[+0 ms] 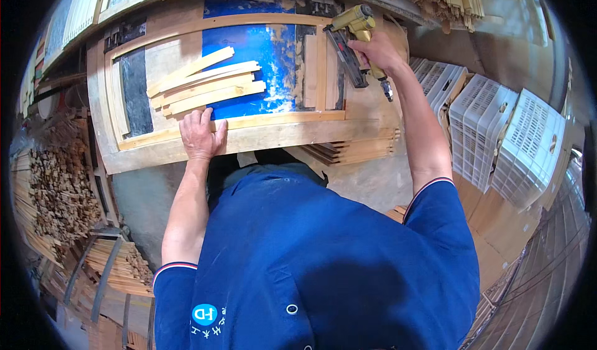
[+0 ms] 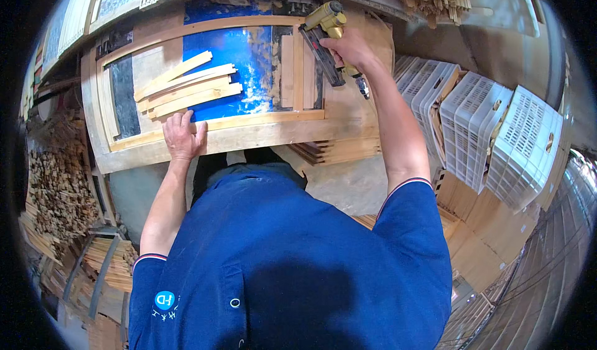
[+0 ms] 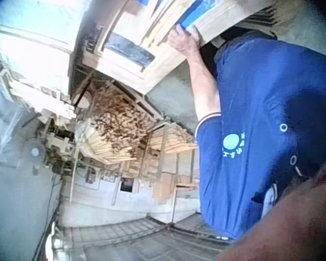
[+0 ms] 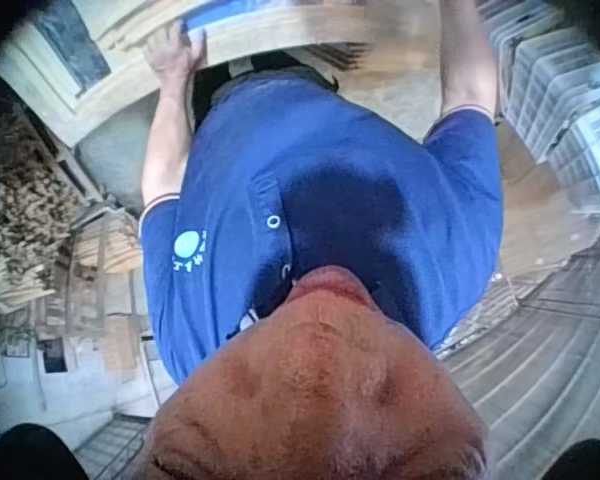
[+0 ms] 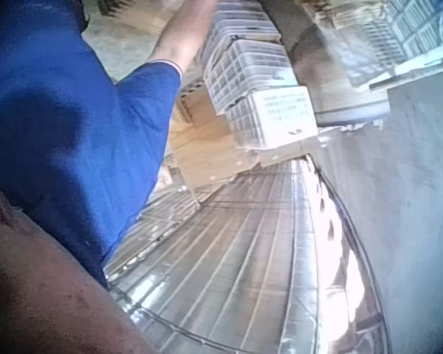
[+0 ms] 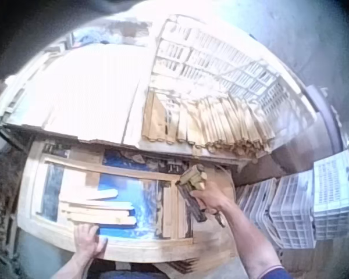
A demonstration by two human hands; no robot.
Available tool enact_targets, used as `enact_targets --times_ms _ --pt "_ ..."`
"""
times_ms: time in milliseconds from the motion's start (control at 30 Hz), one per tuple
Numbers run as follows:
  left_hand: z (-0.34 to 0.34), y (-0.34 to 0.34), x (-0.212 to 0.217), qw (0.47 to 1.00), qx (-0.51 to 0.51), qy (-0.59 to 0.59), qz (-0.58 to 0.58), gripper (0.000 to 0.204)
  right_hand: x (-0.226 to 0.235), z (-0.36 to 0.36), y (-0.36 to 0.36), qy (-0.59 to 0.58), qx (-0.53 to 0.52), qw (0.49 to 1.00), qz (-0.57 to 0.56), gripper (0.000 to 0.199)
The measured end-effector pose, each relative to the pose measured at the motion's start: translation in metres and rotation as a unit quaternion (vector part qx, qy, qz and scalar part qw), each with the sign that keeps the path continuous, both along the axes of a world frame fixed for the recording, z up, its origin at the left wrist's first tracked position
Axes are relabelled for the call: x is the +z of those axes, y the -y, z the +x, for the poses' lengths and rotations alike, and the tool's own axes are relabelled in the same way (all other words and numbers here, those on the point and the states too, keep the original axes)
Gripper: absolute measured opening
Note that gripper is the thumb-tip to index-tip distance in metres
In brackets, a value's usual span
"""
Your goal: Assembling thin wooden slats into a frame using a pneumatic nail gun on a jig.
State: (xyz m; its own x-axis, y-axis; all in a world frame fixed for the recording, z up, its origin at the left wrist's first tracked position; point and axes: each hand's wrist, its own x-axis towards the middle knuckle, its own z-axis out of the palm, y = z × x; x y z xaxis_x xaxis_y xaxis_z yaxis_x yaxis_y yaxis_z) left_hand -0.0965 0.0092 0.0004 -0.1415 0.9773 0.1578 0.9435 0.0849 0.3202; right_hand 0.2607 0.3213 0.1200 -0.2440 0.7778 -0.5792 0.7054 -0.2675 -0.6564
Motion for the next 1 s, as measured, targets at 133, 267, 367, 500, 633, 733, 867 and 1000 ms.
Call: enact_targets --times_ms 133,267,367,500,633,733,867,1000 --pt "0.0 0.0 0.0 1.0 0.007 0.001 -0.007 0.049 -0.001 -0.009 -0.011 0.005 0.0 1.0 0.011 0.024" --pt "0.001 -0.002 0.001 1.0 0.006 0.005 -0.005 0.049 -0.006 -0.008 -0.021 0.003 -0.002 1.0 -0.005 0.023" --pt "0.0 -0.003 0.001 1.0 0.005 0.006 -0.008 0.048 -0.013 -0.007 -0.026 0.009 -0.007 1.0 -0.019 0.021" --pt "0.0 -0.002 0.003 1.0 0.003 0.005 -0.005 0.047 -0.011 -0.012 -0.028 0.037 0.009 0.999 -0.009 0.022" --pt "-0.001 -0.002 0.005 1.0 0.003 0.013 -0.007 0.046 -0.019 -0.007 -0.03 0.132 0.047 0.989 0.036 0.024" --pt "0.0 -0.003 0.005 1.0 -0.002 0.012 -0.005 0.047 -0.033 0.005 -0.031 0.114 0.039 0.992 0.036 0.027" --pt "0.002 0.0 0.004 1.0 0.003 0.011 -0.005 0.047 -0.003 -0.015 -0.012 0.159 0.06 0.983 0.063 0.028" --pt "0.001 0.0 0.005 1.0 0.002 0.008 0.002 0.047 -0.012 0.025 0.035 0.111 0.107 0.979 0.132 0.031"
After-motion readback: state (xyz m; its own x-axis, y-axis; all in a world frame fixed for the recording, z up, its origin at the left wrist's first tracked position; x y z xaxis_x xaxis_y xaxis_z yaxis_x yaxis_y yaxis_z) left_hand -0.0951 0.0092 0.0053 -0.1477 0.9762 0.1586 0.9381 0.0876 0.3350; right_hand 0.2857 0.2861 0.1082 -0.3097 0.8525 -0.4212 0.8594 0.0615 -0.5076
